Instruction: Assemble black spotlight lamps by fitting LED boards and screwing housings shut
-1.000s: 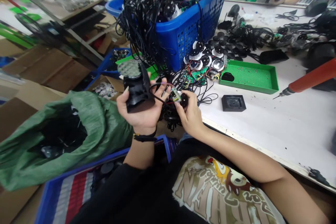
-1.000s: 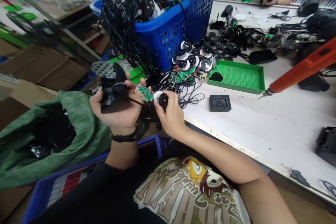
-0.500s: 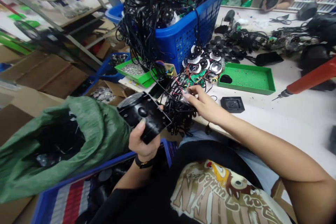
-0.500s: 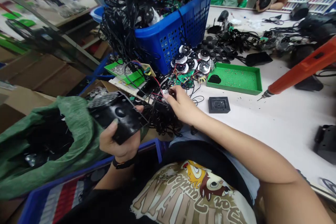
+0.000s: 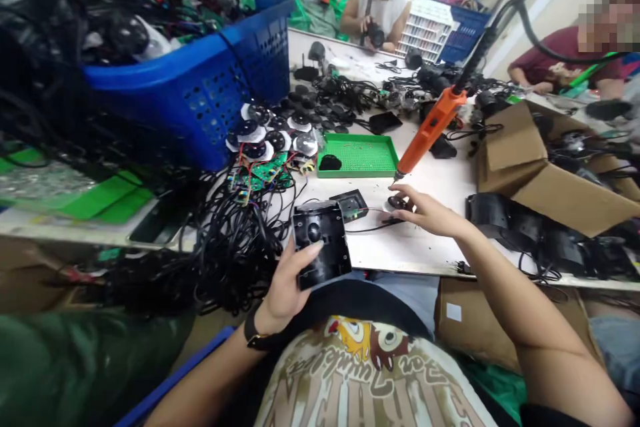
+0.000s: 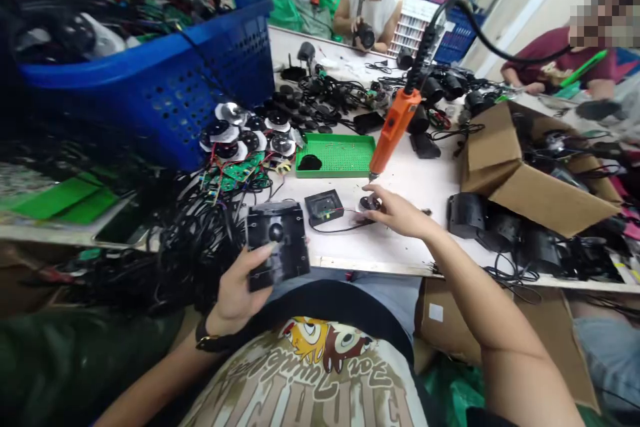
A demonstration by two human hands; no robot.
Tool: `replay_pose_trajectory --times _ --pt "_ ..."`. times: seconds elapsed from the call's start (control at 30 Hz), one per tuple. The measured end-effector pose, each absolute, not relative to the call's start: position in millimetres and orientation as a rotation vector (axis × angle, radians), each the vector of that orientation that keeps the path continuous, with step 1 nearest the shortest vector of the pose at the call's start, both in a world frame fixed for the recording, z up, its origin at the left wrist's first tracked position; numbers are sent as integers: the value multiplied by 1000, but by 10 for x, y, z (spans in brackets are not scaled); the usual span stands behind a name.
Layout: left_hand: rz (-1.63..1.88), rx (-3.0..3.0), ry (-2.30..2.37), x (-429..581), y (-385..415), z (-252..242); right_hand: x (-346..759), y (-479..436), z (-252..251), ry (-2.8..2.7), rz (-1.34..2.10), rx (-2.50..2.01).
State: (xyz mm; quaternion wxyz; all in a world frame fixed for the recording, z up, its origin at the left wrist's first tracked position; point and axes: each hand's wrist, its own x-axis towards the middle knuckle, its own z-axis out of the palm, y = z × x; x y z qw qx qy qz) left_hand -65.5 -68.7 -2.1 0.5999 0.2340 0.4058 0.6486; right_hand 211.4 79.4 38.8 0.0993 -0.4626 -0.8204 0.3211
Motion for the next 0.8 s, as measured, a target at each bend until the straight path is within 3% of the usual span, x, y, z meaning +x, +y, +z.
replay_pose_trajectory --times 0.13,0.4,0.6,0.8 --pt "1439 491 894 -460 -450 -6 2215 781 227 -2230 1153 -1351" --pt "1414 293 817 -257 -134 169 1830 582 244 -1581 1733 -876" --pt "1268 100 780 -186 30 164 1674 450 6 -1510 1097 -1124" --pt "1236 16 722 -135 87 148 1834 387 -141 -1808 632 -911"
